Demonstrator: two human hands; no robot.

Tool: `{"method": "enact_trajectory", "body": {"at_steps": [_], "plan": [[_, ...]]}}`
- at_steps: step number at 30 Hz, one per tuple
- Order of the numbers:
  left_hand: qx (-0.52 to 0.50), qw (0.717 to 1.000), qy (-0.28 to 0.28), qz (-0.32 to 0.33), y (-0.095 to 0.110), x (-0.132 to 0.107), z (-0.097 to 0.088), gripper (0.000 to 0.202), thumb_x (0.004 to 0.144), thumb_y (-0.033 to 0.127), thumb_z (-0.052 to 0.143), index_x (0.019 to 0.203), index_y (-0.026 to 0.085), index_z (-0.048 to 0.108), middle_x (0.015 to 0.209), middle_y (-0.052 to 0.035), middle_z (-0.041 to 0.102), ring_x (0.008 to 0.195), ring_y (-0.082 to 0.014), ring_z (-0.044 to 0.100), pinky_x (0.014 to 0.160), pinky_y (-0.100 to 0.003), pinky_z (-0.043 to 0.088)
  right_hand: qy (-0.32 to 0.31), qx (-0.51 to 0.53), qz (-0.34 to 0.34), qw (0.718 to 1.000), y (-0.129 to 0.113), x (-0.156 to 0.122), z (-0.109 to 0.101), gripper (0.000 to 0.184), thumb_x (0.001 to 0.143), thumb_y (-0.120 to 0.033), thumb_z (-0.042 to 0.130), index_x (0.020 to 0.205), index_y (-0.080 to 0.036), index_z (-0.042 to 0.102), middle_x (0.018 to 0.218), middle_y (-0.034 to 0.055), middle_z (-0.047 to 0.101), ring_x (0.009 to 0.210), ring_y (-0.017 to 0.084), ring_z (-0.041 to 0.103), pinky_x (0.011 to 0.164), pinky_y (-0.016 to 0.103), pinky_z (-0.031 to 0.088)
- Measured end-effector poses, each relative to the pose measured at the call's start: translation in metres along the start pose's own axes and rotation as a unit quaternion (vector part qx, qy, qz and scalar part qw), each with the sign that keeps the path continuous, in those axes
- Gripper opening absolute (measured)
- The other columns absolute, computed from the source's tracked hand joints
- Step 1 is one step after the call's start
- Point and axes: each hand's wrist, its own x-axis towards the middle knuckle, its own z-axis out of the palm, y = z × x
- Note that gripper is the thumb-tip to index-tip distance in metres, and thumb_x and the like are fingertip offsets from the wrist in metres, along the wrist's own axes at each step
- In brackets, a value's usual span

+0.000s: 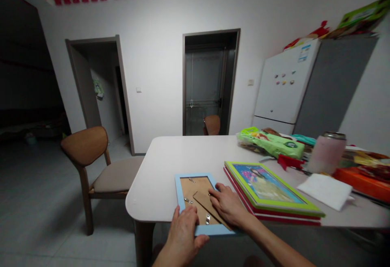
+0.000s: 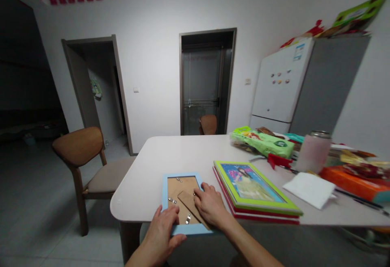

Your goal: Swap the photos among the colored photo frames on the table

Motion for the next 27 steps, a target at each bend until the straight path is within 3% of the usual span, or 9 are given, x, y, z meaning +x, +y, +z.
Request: {"method": "enact_trajectory", "body": {"at_steps": [5,11,14,18,27], "plan": [[0.009,1.000,-0.012,-0.020,0.002,0.000,-0.003,0.053,0.066,0.032,0.062,0.113,0.017,0.043,0.116,-0.0085,0.050,0.111,-0.0213,0.041,0.101,-0.041,0.016,-0.005,0.041,-0.014,0.999,0.002,-0.001,0.001,0.034,0.079,-0.027,0.030,0.078,-0.014,0.062,0.095,0.0105,0.051,0.089,0.018,0.048,0.083,0.030,0.033],[-0.008,1.000,-0.015,-0.009,-0.003,-0.001,-0.005,0.054,0.066,0.031,0.062,0.114,0.018,0.042,0.114,-0.0063,0.052,0.110,-0.0192,0.041,0.101,-0.038,0.016,0.007,0.052,-0.018,0.998,0.006,-0.012,0.002,0.035,0.078,-0.030,0.034,0.096,-0.014,0.060,0.112,0.0143,0.048,0.104,0.023,0.043,0.088,0.035,0.032],[-0.017,1.000,-0.011,-0.005,-0.007,0.001,-0.007,0.050,0.065,0.031,0.062,0.110,0.018,0.045,0.110,-0.0052,0.053,0.106,-0.0180,0.044,0.101,-0.038,0.016,0.018,0.067,-0.073,0.995,-0.004,-0.025,-0.003,0.035,0.077,-0.028,0.038,0.106,-0.019,0.055,0.117,0.0117,0.046,0.108,0.023,0.040,0.090,0.038,0.031],[-0.015,1.000,-0.009,0.001,-0.010,0.002,-0.008,0.045,0.065,0.031,0.062,0.106,0.019,0.047,0.108,-0.0043,0.054,0.105,-0.0181,0.044,0.100,-0.040,0.017,-0.014,0.105,-0.163,0.981,-0.021,-0.042,-0.012,0.029,0.078,-0.027,0.039,0.099,-0.029,0.058,0.111,0.0056,0.050,0.107,0.021,0.039,0.089,0.039,0.030],[-0.014,1.000,-0.017,0.004,-0.010,0.002,-0.011,0.043,0.068,0.031,0.058,0.108,0.019,0.044,0.102,-0.0041,0.056,0.100,-0.0186,0.048,0.098,-0.040,0.019,-0.068,0.086,-0.199,0.974,-0.031,-0.044,-0.023,0.028,0.074,-0.036,0.046,0.100,-0.033,0.055,0.114,0.0034,0.047,0.108,0.023,0.035,0.087,0.040,0.029]]}}
